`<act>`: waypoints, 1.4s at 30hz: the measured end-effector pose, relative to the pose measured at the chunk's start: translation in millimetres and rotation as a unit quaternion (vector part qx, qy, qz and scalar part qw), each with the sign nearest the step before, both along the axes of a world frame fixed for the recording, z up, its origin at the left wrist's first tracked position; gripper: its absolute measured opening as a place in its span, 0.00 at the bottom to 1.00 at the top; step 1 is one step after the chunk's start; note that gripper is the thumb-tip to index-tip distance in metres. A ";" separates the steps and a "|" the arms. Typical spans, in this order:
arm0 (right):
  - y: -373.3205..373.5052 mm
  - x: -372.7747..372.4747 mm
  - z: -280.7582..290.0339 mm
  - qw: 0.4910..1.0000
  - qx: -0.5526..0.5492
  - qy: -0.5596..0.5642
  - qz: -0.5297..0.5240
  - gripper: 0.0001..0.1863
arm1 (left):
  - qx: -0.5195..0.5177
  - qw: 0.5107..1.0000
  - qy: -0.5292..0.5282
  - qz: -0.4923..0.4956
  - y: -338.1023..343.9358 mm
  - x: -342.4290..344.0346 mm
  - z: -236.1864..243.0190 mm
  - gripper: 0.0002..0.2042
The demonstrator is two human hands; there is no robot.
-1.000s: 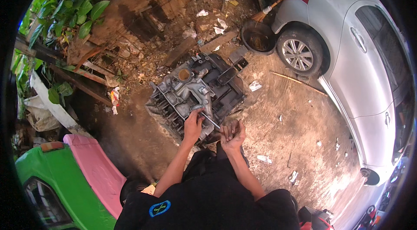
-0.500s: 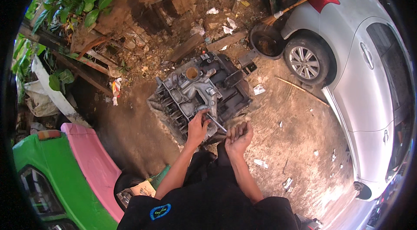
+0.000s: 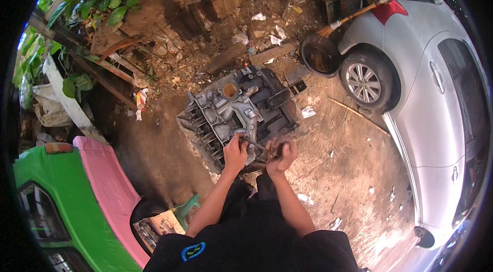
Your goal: The person uses a wrench to loosen and remove bolts from a car engine block placed on the ground. They repeatedly reposition the wrench and hands to access different bolts, then place the wrench on a nearby stool before continuing to remove additional bolts.
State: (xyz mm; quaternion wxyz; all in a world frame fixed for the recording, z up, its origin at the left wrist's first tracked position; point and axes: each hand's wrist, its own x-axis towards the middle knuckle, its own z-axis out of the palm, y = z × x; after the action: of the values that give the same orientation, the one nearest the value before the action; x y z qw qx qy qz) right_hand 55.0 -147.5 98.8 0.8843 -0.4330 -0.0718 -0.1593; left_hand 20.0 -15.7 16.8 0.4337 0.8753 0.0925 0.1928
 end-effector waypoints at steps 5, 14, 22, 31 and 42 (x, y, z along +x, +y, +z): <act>-5.8 19.4 -26.8 0.955 -0.223 -0.166 -0.107 0.24 | -0.032 0.999 0.003 -0.011 9.1 1.9 -1.2 0.12; 8.1 64.6 15.1 0.892 -0.435 -0.102 -0.061 0.21 | -0.109 0.994 0.018 0.023 4.1 -2.2 -2.2 0.13; 131.6 169.6 15.4 0.812 -0.534 -0.229 0.062 0.14 | -0.142 0.983 0.065 0.100 1.1 -4.8 -6.2 0.14; 199.4 175.1 -33.4 0.591 -0.721 -0.257 0.256 0.27 | -0.268 0.950 0.053 0.155 14.7 26.6 -3.6 0.13; 81.2 215.2 -49.9 0.645 -0.685 -0.191 0.280 0.32 | 0.090 0.979 -0.039 0.176 53.2 85.4 32.7 0.27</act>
State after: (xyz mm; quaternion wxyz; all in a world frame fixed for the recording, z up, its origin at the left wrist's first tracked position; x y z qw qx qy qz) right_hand 270.3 -66.3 48.9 0.3045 -0.8345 -0.4456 0.1108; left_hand 105.4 37.6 49.5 0.3155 0.8727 0.2101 0.3078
